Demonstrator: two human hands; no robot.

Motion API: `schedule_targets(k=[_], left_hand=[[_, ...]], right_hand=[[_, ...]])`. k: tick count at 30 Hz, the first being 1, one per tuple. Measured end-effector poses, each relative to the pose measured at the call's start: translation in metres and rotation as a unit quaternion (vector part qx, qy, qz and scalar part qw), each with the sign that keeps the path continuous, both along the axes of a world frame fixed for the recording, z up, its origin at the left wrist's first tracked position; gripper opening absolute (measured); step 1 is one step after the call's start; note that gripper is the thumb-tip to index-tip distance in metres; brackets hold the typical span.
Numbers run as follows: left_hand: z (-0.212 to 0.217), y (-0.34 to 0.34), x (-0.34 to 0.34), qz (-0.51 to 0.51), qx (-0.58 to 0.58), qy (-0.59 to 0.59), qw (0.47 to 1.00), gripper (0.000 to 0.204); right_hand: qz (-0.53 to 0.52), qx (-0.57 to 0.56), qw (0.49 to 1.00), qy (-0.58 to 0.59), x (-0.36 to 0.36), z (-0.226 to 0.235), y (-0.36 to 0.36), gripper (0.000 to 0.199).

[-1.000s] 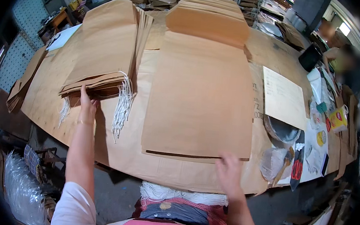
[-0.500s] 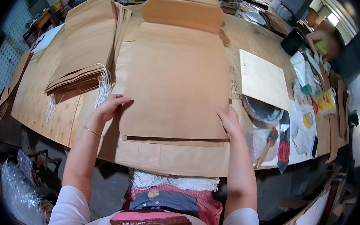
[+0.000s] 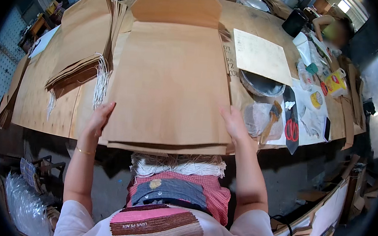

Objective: The person repeatedly applies glue to the edge of flat cardboard pieces using a brush, then presses a white string along the glued edge to secure it. They handle each piece one at a time, moving finished pieces aside and continuing the process.

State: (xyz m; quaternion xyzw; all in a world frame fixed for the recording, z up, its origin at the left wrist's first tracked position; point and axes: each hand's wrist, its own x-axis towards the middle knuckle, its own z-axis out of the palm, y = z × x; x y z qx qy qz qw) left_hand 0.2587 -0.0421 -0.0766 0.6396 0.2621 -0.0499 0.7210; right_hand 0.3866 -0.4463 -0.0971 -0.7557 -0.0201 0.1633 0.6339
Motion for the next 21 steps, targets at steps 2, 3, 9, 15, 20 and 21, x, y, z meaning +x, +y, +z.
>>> schedule_targets(k=[2, 3, 9, 15, 20, 21], left_hand=[[-0.027, -0.007, -0.019, 0.020, 0.017, -0.013, 1.000, 0.032], [-0.050, -0.004, -0.026, 0.029, 0.038, -0.009, 0.999, 0.038], [-0.003, -0.066, -0.066, -0.174, 0.651, -0.139, 0.726, 0.073], [-0.012, -0.053, -0.047, -0.281, 0.695, -0.154, 0.643, 0.101], [-0.006, -0.058, -0.046, -0.235, 0.700, -0.116, 0.664, 0.104], [-0.002, -0.063, -0.057, -0.208, 0.724, -0.117, 0.647, 0.102]], right_hand=[[-0.008, 0.003, 1.000, -0.013, -0.018, -0.027, -0.010, 0.044], [0.006, -0.120, 0.993, -0.020, -0.025, -0.033, -0.012, 0.047], [0.065, -0.377, 0.855, -0.350, -0.088, 0.003, -0.013, 0.066], [0.236, -0.385, 0.781, -0.431, -0.066, 0.001, -0.002, 0.084], [0.219, -0.325, 0.796, -0.462, -0.047, 0.002, -0.008, 0.074], [0.199, -0.313, 0.809, -0.455, -0.050, 0.012, -0.023, 0.069]])
